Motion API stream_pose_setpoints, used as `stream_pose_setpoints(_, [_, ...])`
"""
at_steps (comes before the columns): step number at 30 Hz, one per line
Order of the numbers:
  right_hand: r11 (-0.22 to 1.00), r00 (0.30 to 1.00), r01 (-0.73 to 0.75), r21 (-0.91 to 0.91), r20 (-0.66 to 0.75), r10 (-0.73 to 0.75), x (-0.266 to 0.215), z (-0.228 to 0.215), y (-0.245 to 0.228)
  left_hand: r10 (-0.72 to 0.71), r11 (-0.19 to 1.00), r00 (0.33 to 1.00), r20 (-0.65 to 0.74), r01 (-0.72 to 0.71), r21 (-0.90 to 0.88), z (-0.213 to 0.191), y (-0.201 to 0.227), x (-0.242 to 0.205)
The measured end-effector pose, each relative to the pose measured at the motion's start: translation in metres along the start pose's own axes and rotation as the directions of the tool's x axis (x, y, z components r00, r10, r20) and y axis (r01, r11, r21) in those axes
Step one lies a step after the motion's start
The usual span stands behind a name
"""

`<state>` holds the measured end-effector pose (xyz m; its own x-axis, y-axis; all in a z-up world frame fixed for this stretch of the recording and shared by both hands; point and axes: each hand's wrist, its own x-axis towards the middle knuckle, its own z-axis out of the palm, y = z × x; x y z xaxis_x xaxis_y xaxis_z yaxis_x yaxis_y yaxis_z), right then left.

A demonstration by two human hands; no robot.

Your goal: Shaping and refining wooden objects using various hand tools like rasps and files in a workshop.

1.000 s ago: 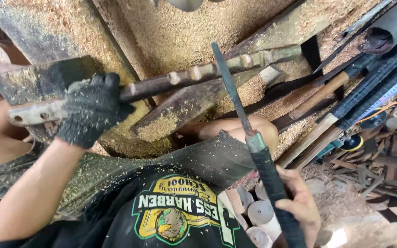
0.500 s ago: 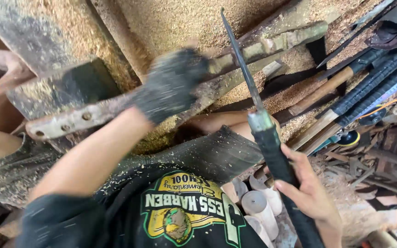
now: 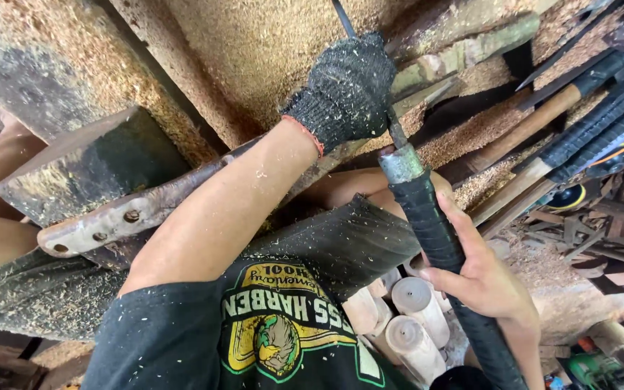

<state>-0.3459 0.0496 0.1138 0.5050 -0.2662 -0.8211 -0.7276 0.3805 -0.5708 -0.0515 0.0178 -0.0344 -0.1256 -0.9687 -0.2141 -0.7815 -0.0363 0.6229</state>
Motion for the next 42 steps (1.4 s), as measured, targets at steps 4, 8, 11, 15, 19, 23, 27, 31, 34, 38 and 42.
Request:
stream_pose_setpoints(4, [0.999, 0.999, -0.003, 0.043, -0.051, 0.005, -0.001, 0.013, 0.009, -0.013, 1.000, 0.999, 0.050, 0.013, 0.016, -0.003, -0.002, 0.001])
stream_pose_setpoints(8, [0.986, 0.993, 0.067, 0.150, -0.102, -0.052, -0.001, 0.034, 0.003, 0.017, 0.995, 0.993, 0.116, -0.028, 0.094, -0.005, -0.004, 0.005])
stream_pose_setpoints(11, [0.999, 0.989, 0.032, 0.034, -0.148, -0.026, -0.001, 0.042, -0.010, 0.078, 0.995, 0.995, 0.064, -0.082, 0.056, 0.000, -0.009, 0.005])
stream_pose_setpoints(15, [0.997, 0.987, 0.041, 0.072, -0.156, -0.029, -0.003, 0.053, 0.001, 0.031, 0.999, 0.991, 0.127, -0.034, 0.025, -0.007, -0.006, 0.007])
stream_pose_setpoints(19, [0.984, 0.962, 0.175, -0.031, -0.207, -0.178, 0.001, 0.066, -0.003, 0.051, 0.998, 0.989, 0.136, -0.055, 0.029, -0.007, -0.015, 0.004])
stream_pose_setpoints(23, [0.969, 0.944, 0.217, -0.115, -0.229, -0.239, 0.003, 0.071, 0.002, 0.060, 0.997, 0.988, 0.140, -0.065, 0.030, -0.004, -0.011, 0.003])
stream_pose_setpoints(27, [0.993, 0.976, 0.043, 0.113, -0.217, -0.017, -0.001, 0.065, 0.001, 0.050, 0.998, 0.990, 0.135, -0.056, 0.037, -0.002, -0.012, 0.001])
stream_pose_setpoints(31, [0.996, 0.981, -0.088, 0.010, -0.174, 0.088, 0.000, 0.050, -0.011, 0.039, 0.998, 0.991, 0.128, -0.045, 0.044, 0.001, -0.010, 0.001])
stream_pose_setpoints(34, [1.000, 0.989, -0.023, -0.006, -0.146, 0.022, 0.001, 0.038, -0.008, 0.034, 0.998, 0.992, 0.119, -0.039, 0.043, 0.004, -0.009, 0.001])
stream_pose_setpoints(38, [0.990, 0.984, 0.140, 0.005, -0.110, -0.138, 0.001, 0.026, -0.001, 0.019, 0.999, 0.994, 0.106, -0.024, 0.046, 0.001, -0.009, 0.002])
stream_pose_setpoints(42, [0.998, 0.991, -0.028, 0.053, -0.131, 0.035, -0.002, 0.037, 0.004, 0.021, 0.999, 0.994, 0.107, -0.026, 0.045, -0.001, -0.009, 0.003])
